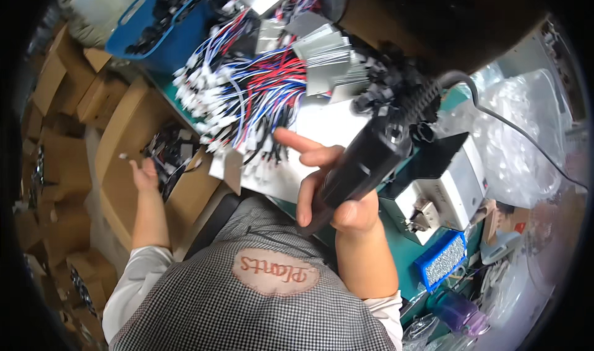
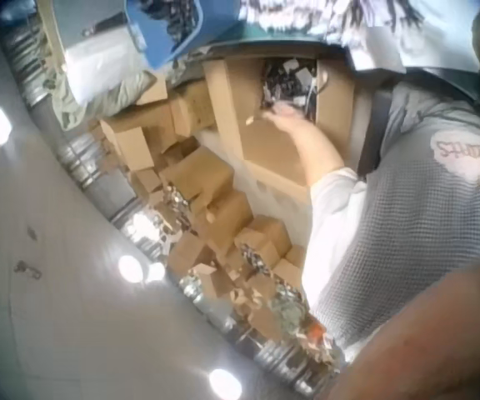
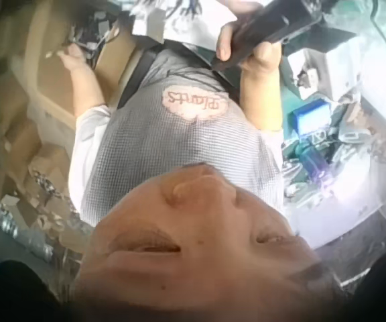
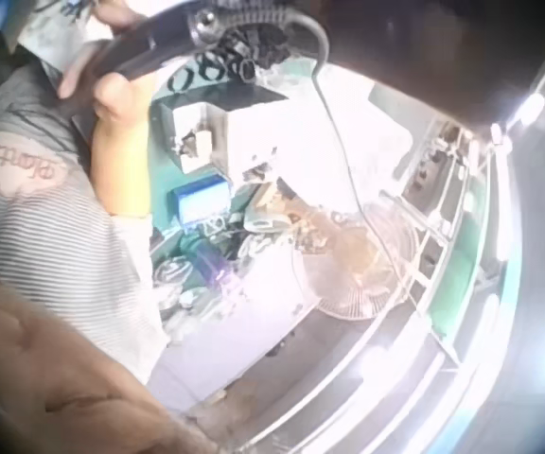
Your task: The person assembles electronic components, including a plastic housing, LED module, wire harness, and circuit board, by securing them together with screws using an electric screwdriver.
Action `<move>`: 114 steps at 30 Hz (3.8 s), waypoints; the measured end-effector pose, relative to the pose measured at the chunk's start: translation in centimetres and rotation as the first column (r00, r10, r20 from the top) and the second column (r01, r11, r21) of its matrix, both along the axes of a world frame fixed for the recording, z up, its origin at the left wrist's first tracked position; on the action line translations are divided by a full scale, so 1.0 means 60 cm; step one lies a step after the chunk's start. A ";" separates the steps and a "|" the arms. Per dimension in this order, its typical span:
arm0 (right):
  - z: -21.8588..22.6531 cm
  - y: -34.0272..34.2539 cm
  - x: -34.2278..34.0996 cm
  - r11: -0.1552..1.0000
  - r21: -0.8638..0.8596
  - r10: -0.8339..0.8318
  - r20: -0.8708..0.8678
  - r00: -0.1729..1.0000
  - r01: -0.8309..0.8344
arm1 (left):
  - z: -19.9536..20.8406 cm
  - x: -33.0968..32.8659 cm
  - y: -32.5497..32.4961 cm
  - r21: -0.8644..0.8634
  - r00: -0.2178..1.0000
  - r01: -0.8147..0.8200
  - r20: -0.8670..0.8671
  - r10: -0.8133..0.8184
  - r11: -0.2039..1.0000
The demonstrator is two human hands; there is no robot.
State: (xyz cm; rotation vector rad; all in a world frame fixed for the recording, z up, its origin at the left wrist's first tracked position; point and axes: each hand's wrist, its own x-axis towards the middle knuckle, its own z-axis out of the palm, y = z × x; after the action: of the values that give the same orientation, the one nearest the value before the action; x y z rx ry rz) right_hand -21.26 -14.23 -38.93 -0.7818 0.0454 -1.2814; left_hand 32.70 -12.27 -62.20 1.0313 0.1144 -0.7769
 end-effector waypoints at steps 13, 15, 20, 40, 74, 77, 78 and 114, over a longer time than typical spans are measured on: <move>0.015 0.056 -0.076 0.861 -0.207 -0.484 -0.049 0.874 0.465 | 0.446 -0.421 -0.224 -0.054 0.389 0.671 0.875 -0.289 0.739; 0.009 0.062 -0.089 0.825 -0.190 -0.556 -0.106 0.825 0.532 | 0.483 -0.508 -0.249 0.008 0.230 0.803 0.918 -0.322 0.597; -0.001 0.068 -0.103 0.786 -0.160 -0.616 -0.115 0.779 0.597 | 0.543 -0.691 -0.315 0.375 -0.266 0.866 0.906 -0.330 0.332; 0.003 0.054 -0.184 0.824 -0.236 -0.566 -0.379 0.732 0.514 | 0.399 -1.019 -0.728 0.733 -0.903 0.101 0.352 -0.248 0.673; 0.053 0.112 -0.206 0.816 -0.259 -0.435 0.313 0.844 0.516 | 0.439 -0.852 -0.105 0.824 -0.775 0.566 0.529 -0.346 -0.006; 0.058 0.120 -0.207 0.802 -0.253 -0.462 0.314 0.830 0.542 | 0.456 -0.856 -0.115 0.874 -0.853 0.476 0.432 -0.294 -0.097; 0.060 0.123 -0.207 0.801 -0.249 -0.463 0.321 0.827 0.545 | 0.459 -0.856 -0.117 0.896 -0.881 0.432 0.395 -0.258 -0.103; 0.082 0.163 -0.209 0.546 -0.274 -0.800 0.111 0.590 0.791 | 0.654 -1.164 -0.294 0.608 -0.635 0.756 0.771 0.049 0.240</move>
State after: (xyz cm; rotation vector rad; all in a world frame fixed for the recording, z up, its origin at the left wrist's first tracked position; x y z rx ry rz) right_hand -33.83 -4.47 -33.99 -1.1001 0.2677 -2.2031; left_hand -37.16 -29.92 -22.97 0.6069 -2.5314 -0.6159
